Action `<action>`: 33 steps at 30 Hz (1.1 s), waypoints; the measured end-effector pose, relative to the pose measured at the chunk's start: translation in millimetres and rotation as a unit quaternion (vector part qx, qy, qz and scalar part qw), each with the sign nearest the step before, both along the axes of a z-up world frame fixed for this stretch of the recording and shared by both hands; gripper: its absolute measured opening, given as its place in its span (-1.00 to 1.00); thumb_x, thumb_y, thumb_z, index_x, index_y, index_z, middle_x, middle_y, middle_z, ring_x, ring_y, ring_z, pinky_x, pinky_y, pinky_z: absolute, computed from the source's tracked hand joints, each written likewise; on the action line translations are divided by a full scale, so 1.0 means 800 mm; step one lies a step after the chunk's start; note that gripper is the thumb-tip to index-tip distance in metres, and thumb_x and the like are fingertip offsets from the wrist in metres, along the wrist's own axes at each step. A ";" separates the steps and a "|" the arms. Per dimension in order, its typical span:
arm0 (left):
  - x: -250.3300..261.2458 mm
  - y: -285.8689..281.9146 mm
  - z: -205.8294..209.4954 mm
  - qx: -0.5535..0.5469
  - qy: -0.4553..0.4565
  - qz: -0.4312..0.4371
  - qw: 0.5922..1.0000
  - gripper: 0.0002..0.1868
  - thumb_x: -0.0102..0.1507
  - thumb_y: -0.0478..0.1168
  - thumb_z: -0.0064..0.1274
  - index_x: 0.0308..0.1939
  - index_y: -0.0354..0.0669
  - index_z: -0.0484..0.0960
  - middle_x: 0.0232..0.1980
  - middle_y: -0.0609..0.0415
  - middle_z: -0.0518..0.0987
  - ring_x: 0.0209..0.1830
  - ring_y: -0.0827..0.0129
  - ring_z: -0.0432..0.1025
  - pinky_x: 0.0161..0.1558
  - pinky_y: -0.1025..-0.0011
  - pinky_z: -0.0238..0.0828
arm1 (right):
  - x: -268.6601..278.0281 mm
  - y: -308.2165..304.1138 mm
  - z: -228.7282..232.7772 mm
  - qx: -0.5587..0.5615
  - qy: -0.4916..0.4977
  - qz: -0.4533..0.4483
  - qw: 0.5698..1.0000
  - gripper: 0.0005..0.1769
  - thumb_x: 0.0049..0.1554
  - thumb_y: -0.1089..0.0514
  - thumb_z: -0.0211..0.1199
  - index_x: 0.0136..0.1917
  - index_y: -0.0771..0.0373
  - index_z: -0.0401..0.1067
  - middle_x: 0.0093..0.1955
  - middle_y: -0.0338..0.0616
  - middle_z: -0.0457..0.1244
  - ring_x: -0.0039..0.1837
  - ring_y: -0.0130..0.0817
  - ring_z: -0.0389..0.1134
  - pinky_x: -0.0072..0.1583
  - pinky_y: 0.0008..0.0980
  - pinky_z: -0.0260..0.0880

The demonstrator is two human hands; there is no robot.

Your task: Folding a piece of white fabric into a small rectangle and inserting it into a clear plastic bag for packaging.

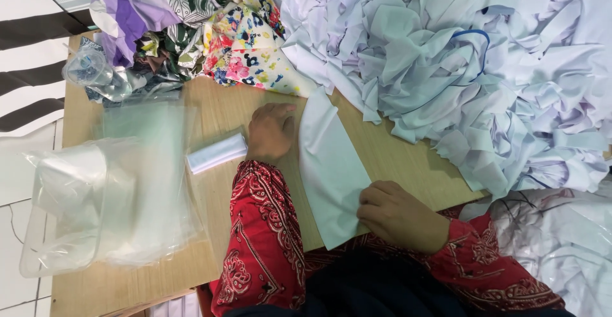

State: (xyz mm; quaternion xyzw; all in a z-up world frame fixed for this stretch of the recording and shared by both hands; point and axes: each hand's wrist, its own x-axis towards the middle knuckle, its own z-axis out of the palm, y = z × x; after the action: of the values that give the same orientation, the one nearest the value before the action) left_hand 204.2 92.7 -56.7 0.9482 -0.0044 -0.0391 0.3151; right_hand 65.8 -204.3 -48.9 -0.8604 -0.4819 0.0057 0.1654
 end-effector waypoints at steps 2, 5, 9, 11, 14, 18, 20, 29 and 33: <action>0.009 0.005 -0.030 -0.001 -0.100 -0.018 0.995 -0.65 0.34 -0.13 -0.13 0.17 0.05 0.61 0.16 0.02 0.55 0.30 0.04 0.31 0.34 0.06 0.21 | -0.008 -0.007 0.018 0.010 0.000 0.012 1.000 -0.91 0.21 0.13 0.26 -0.12 0.15 0.51 -0.07 -0.19 0.27 0.03 -0.15 0.32 0.08 -0.17 0.35; 0.014 0.002 -0.053 0.026 -0.198 -0.032 0.979 -0.64 0.28 -0.05 -0.07 0.05 -0.02 0.70 0.03 0.00 0.65 0.11 0.05 0.43 0.26 0.16 0.24 | -0.020 -0.017 0.028 0.024 0.015 0.023 0.999 -0.87 0.19 0.11 0.28 -0.18 0.15 0.49 -0.09 -0.21 0.26 -0.03 -0.20 0.29 0.10 -0.20 0.33; 0.010 -0.019 -0.049 0.139 -0.157 0.002 0.978 -0.61 0.20 0.20 0.09 -0.06 0.12 0.68 0.09 -0.01 0.56 0.21 -0.01 0.30 0.13 0.00 0.29 | -0.028 -0.017 0.032 0.057 0.023 0.016 0.998 -0.85 0.18 0.04 0.33 -0.11 0.11 0.44 -0.04 -0.19 0.24 0.03 -0.17 0.30 0.13 -0.20 0.32; 0.007 -0.025 -0.046 0.123 -0.130 -0.011 0.984 -0.56 0.18 0.19 0.12 0.01 0.10 0.67 0.13 0.01 0.51 0.26 0.01 0.25 0.20 0.02 0.20 | -0.030 -0.010 0.031 0.056 0.021 0.021 0.998 -0.79 0.15 0.01 0.38 -0.05 0.12 0.44 0.00 -0.13 0.25 0.06 -0.13 0.30 0.14 -0.17 0.31; 0.011 -0.034 -0.058 0.095 -0.126 -0.026 0.987 -0.64 0.17 0.11 0.18 -0.05 0.09 0.69 0.11 0.06 0.49 0.24 0.04 0.26 0.24 0.07 0.16 | -0.031 -0.004 0.017 0.048 0.008 0.017 0.999 -0.68 0.12 -0.04 0.41 0.05 0.13 0.44 0.10 -0.06 0.25 0.12 -0.06 0.29 0.16 -0.10 0.31; 0.017 -0.039 -0.055 -0.040 -0.207 -0.059 0.976 -0.90 0.22 -0.15 0.12 -0.29 -0.06 0.57 -0.28 0.04 0.62 -0.24 0.04 0.47 -0.10 0.13 0.36 | -0.031 -0.001 0.008 0.043 -0.012 0.002 0.999 -0.68 0.13 -0.05 0.39 0.08 0.11 0.44 0.13 -0.09 0.23 0.12 -0.07 0.28 0.15 -0.09 0.31; 0.008 -0.042 -0.035 -0.113 -0.125 -0.023 0.985 -0.91 0.23 -0.16 0.05 -0.25 -0.03 0.50 -0.29 0.11 0.58 -0.27 0.18 0.45 -0.12 0.23 0.36 | -0.030 -0.001 0.008 0.050 -0.008 0.005 0.999 -0.69 0.14 -0.03 0.38 0.08 0.11 0.44 0.13 -0.08 0.23 0.12 -0.07 0.28 0.14 -0.09 0.31; 0.016 -0.040 -0.042 -0.251 -0.089 0.055 0.962 -0.85 0.18 -0.28 0.02 -0.18 0.03 0.50 -0.26 0.23 0.56 -0.28 0.42 0.43 -0.10 0.45 0.37 | -0.030 -0.007 -0.004 0.072 -0.012 -0.002 0.997 -0.70 0.16 -0.02 0.36 0.10 0.12 0.47 0.17 -0.06 0.24 0.14 -0.07 0.28 0.19 -0.06 0.31; 0.018 -0.029 -0.042 -0.223 -0.114 0.071 0.966 -0.81 0.20 -0.29 0.01 -0.11 0.03 0.52 -0.32 0.23 0.51 -0.36 0.44 0.38 -0.14 0.46 0.35 | -0.032 -0.011 -0.005 0.106 -0.008 -0.008 0.994 -0.71 0.16 0.02 0.36 0.11 0.13 0.47 0.17 -0.05 0.27 0.17 -0.08 0.29 0.21 -0.07 0.30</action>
State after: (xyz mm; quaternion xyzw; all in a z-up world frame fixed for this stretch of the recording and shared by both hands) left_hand 218.5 69.1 -90.1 0.8501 0.0187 0.0935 0.5179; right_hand 40.0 -213.2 -53.2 -0.8416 -0.4746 -0.0539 0.2520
